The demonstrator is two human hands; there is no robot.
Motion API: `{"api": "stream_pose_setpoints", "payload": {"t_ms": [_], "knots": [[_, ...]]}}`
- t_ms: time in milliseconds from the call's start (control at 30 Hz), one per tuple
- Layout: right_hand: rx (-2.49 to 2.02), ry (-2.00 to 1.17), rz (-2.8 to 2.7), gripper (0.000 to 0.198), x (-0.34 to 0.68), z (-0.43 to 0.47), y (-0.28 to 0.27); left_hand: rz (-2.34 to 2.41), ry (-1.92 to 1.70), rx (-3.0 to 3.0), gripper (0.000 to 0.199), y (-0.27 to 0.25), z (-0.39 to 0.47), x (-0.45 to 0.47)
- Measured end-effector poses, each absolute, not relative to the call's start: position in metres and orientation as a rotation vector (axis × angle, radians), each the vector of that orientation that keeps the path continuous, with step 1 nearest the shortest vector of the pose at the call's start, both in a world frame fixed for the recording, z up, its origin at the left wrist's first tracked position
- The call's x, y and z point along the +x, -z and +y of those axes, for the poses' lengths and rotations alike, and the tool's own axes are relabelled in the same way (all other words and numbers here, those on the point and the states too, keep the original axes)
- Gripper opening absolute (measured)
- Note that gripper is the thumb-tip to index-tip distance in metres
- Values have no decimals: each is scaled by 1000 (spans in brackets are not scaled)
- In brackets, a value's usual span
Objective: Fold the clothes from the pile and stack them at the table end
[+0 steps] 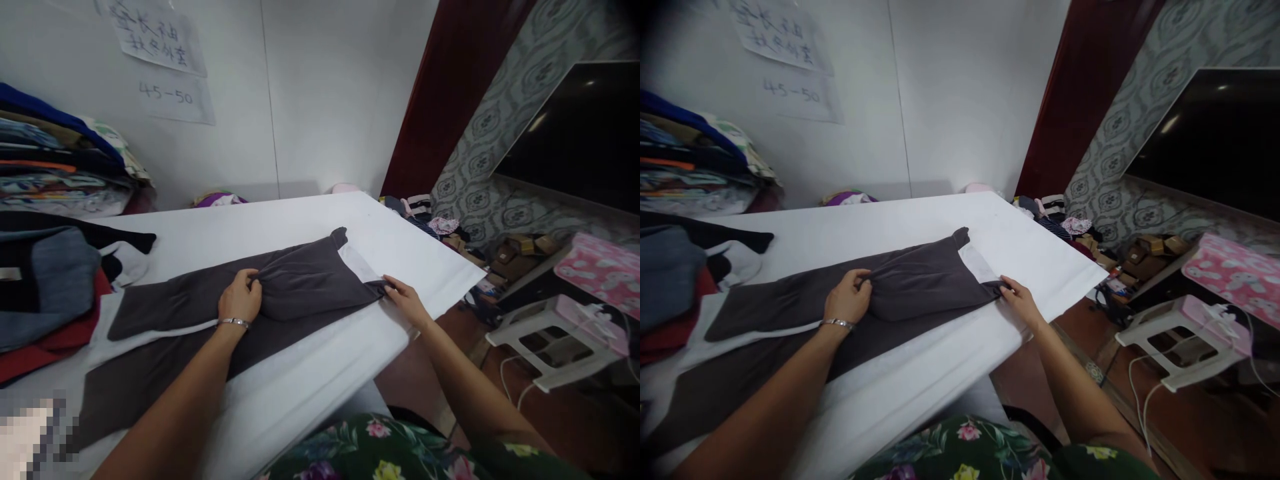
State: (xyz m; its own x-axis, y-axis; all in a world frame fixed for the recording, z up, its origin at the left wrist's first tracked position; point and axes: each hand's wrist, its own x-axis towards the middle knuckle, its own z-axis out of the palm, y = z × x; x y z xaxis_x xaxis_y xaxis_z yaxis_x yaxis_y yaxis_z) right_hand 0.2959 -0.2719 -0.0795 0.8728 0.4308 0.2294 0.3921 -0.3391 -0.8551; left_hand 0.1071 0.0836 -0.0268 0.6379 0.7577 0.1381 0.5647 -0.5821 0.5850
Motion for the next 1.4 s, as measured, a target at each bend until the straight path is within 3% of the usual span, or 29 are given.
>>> {"api": "stream_pose_setpoints", "payload": {"t_ms": [133,333,500,700,933,1200,1400], "knots": [[-2133,102,-874,33,296,-260,83,1091,-537,2348,32,25,87,104],[-2293,152,-977,30,295,-257,69,1056,-245,2547,33,25,88,102],[-2185,279,-1087,42,301,-222,41,1042,-288,2602,33,28,84,102],[-2257,335,-1227,62,330,-114,10,1040,-289,2612,34,27,81,101],[-2675,-47,-991,62,368,-43,53,1025,-268,2651,31,30,84,101],[-2285,98,-816,58,394,-57,78,1045,-279,2624,30,32,84,103],[-2204,75,-674,67,425,-63,80,1047,-297,2611,30,32,82,103]]}}
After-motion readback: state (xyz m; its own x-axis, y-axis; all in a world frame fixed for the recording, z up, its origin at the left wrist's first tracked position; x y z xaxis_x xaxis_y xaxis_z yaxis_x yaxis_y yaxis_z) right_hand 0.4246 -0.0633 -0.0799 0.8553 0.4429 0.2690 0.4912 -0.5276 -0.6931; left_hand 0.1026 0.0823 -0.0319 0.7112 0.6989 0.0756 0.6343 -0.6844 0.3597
